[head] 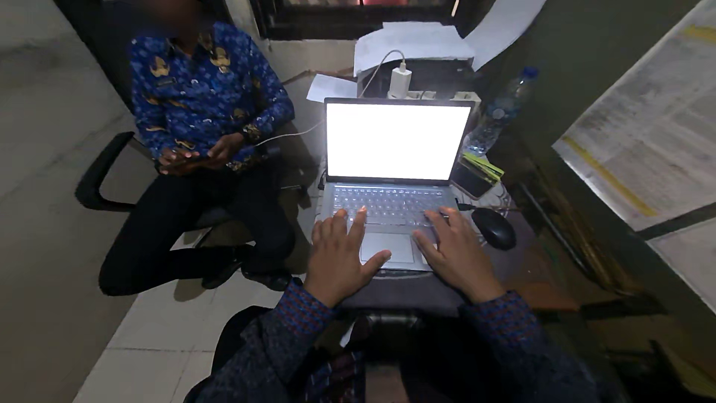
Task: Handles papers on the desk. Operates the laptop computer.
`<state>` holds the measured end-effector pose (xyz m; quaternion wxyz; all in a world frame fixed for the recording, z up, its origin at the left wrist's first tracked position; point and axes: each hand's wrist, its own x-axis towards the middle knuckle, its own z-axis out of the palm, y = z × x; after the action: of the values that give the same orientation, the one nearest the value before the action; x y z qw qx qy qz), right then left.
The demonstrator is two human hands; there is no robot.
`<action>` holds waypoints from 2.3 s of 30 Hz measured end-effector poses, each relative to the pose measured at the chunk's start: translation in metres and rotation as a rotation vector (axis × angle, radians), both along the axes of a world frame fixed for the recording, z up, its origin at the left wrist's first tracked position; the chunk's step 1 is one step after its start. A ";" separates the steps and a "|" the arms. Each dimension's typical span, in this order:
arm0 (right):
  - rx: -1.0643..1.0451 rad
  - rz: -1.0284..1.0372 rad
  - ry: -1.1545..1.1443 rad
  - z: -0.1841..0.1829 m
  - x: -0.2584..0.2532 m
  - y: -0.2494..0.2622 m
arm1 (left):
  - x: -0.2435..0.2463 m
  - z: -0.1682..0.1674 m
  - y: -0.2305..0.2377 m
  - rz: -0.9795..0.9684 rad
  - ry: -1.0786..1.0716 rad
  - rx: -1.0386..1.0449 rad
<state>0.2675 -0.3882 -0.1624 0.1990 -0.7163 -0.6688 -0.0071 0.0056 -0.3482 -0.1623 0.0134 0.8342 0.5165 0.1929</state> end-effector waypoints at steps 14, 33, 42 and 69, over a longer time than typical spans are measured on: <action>-0.098 0.034 -0.035 0.012 -0.001 0.033 | 0.001 -0.001 0.003 0.000 0.045 -0.056; 0.129 -0.006 0.035 -0.003 -0.001 0.003 | 0.003 -0.001 0.001 0.017 -0.002 -0.037; 0.048 -0.029 -0.030 -0.002 0.001 0.006 | 0.004 -0.002 0.002 0.013 -0.008 -0.032; 0.232 -0.129 0.022 -0.014 0.115 -0.031 | 0.002 -0.003 0.001 0.023 0.016 -0.007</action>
<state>0.3826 -0.4195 -0.1764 0.2869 -0.7300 -0.6139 -0.0891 0.0079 -0.3473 -0.1652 0.0099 0.8296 0.5269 0.1847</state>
